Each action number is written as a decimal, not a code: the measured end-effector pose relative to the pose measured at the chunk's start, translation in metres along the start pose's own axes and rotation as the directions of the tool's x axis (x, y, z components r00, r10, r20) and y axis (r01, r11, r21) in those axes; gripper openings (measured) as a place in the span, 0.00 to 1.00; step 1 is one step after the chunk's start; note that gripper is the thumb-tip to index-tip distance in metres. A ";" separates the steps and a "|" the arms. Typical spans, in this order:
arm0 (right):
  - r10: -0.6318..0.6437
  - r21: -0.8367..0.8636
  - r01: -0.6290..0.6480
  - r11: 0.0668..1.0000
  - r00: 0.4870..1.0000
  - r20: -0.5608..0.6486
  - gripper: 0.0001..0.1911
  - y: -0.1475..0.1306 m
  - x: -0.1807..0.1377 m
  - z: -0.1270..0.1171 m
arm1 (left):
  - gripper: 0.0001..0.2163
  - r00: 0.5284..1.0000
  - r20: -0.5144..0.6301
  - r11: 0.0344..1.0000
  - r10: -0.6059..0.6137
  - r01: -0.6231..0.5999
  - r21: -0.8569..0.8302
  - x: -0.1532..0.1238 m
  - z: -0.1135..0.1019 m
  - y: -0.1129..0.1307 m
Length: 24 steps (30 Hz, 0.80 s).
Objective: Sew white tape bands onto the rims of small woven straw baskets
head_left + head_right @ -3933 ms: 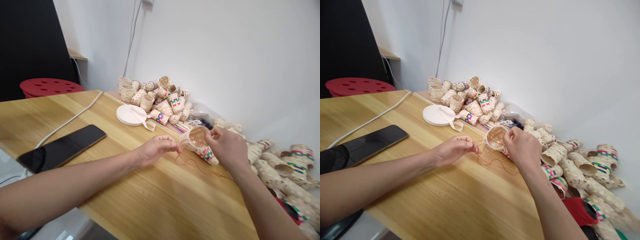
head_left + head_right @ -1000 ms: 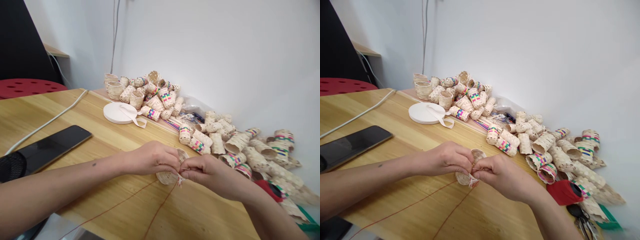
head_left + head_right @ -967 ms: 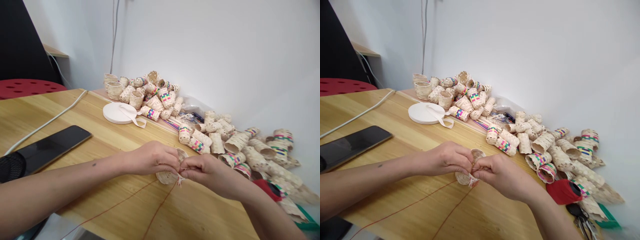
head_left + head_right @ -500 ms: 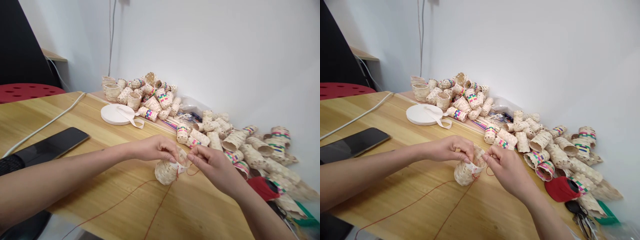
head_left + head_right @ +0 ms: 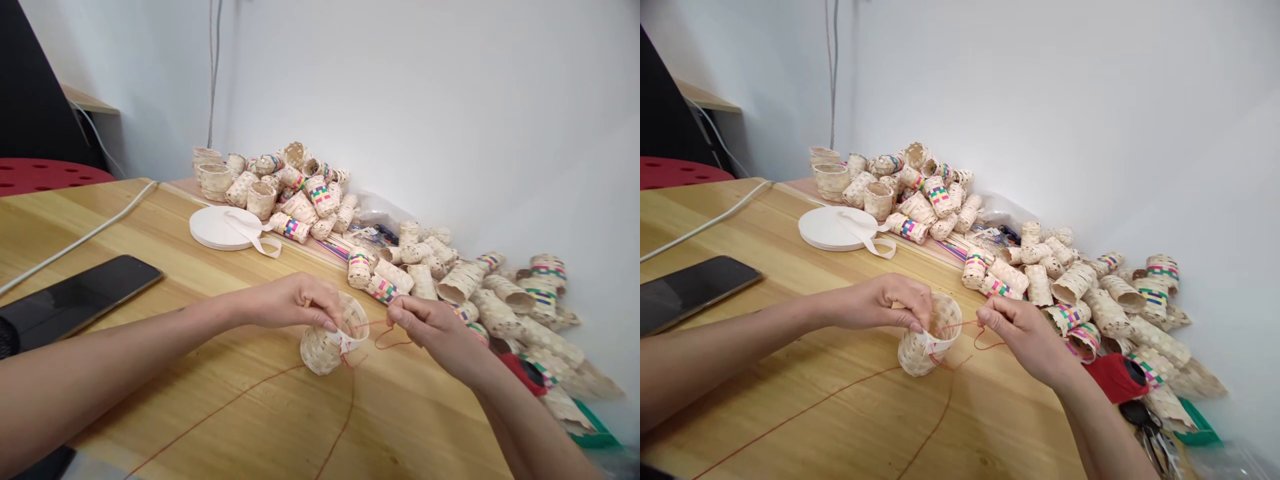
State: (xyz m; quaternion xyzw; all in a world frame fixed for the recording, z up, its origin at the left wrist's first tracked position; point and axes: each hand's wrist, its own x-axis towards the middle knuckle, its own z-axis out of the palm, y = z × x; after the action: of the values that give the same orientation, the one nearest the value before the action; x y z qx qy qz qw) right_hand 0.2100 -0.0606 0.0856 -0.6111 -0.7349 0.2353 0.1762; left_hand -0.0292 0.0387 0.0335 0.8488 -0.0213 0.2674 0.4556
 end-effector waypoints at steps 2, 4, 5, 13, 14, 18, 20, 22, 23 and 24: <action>0.027 0.007 -0.027 1.000 1.000 -0.010 0.21 0.002 -0.002 -0.005 | 0.04 1.000 0.000 1.000 -0.003 0.003 0.008 -0.001 0.000 0.001; 0.048 0.020 -0.048 0.999 0.999 -0.020 0.21 0.002 -0.004 -0.008 | 0.05 1.000 0.000 1.000 -0.006 0.006 0.005 -0.001 0.000 0.002; 0.059 0.027 -0.059 0.998 0.998 -0.024 0.20 0.002 -0.006 -0.009 | 0.05 1.000 0.002 1.000 -0.006 0.006 -0.001 -0.001 0.001 0.003; 0.121 0.055 -0.125 0.991 0.990 0.069 0.21 0.004 -0.009 0.015 | 0.05 1.000 0.016 0.999 0.026 -0.027 0.022 -0.001 0.002 0.005; 0.110 0.073 -0.117 0.990 0.989 0.094 0.20 0.004 -0.009 0.020 | 0.05 1.000 0.015 0.999 0.027 -0.028 0.027 -0.001 0.002 0.005; 0.059 0.152 -0.066 0.986 0.997 0.047 0.19 0.005 -0.007 0.028 | 0.05 1.000 0.000 0.998 0.001 -0.001 0.058 -0.001 0.002 0.004; 0.029 0.127 -0.021 0.992 0.997 -0.065 0.19 0.006 -0.009 0.021 | 0.05 1.000 -0.007 0.997 -0.016 0.017 0.080 -0.001 0.002 0.004; 0.000 0.059 0.012 0.998 0.982 -0.190 0.19 0.009 -0.010 0.010 | 0.06 1.000 0.000 0.996 -0.022 0.022 0.085 -0.001 0.002 0.004; -0.005 0.028 0.012 1.000 0.968 -0.249 0.19 0.011 -0.011 0.005 | 0.06 1.000 0.003 0.996 -0.021 0.020 0.082 -0.001 0.002 0.003; 0.001 0.005 0.000 1.000 0.956 -0.294 0.19 0.013 -0.011 0.000 | 0.06 1.000 0.008 0.997 -0.019 0.018 0.075 -0.001 0.002 0.003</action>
State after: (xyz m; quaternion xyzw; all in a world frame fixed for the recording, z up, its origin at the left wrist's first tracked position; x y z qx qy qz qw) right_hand 0.2223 -0.0699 0.0785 -0.6391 -0.6998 0.1436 0.2850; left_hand -0.0301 0.0354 0.0345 0.8665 -0.0054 0.2600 0.4260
